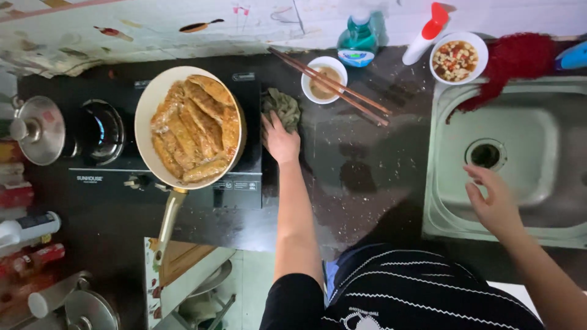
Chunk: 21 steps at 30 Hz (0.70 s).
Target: Frying rolls in a pan and wiping down the kitchen counter and sink.
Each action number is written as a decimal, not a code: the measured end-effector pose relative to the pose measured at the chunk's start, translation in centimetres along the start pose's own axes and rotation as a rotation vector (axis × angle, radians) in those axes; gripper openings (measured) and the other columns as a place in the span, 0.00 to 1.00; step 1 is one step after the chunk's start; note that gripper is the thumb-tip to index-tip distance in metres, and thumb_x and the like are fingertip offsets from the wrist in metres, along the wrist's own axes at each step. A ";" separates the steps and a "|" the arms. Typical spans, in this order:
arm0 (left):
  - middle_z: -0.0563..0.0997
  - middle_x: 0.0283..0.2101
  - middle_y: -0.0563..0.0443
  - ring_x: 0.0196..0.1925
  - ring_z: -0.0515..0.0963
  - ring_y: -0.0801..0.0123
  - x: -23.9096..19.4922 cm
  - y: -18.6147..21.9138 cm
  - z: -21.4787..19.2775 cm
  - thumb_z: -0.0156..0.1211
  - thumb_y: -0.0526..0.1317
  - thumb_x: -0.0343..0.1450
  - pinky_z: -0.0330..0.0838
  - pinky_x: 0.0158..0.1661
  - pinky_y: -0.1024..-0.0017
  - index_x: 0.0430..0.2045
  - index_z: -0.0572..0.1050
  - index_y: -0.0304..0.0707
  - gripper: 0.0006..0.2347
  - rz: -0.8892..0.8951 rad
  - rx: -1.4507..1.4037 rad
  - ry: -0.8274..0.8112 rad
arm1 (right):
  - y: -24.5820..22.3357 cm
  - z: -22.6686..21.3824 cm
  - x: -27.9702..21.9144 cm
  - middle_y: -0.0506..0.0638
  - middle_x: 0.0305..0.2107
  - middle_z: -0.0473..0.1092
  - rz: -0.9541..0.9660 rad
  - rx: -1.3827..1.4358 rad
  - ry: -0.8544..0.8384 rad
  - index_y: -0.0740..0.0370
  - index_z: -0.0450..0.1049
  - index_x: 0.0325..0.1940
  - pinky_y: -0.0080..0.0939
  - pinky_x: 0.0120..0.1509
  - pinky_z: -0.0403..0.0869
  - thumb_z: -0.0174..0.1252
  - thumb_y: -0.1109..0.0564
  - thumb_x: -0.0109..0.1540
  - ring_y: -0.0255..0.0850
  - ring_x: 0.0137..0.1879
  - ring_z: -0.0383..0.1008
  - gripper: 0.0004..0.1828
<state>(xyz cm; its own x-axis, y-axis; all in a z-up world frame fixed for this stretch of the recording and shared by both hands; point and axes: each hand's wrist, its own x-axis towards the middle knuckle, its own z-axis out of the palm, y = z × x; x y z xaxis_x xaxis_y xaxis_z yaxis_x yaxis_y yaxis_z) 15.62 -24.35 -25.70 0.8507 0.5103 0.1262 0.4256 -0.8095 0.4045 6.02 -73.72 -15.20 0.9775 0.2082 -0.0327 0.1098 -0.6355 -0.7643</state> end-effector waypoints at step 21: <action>0.77 0.59 0.40 0.62 0.75 0.54 -21.1 18.6 -1.7 0.49 0.27 0.70 0.69 0.63 0.59 0.63 0.69 0.38 0.23 -0.065 -1.112 -0.774 | 0.4 -1.4 -13.1 0.58 0.57 0.70 0.269 0.083 -0.019 0.57 0.71 0.69 0.44 0.58 0.74 0.56 0.57 0.67 0.48 0.58 0.74 0.24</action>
<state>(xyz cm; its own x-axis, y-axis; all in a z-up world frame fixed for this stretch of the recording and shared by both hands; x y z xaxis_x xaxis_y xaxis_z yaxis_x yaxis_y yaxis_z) 5.03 -49.64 -19.28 0.9494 -0.0526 -0.3096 0.3124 0.0581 0.9482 -6.52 -77.74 -14.18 0.9659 0.0543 -0.2530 -0.1693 -0.6069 -0.7765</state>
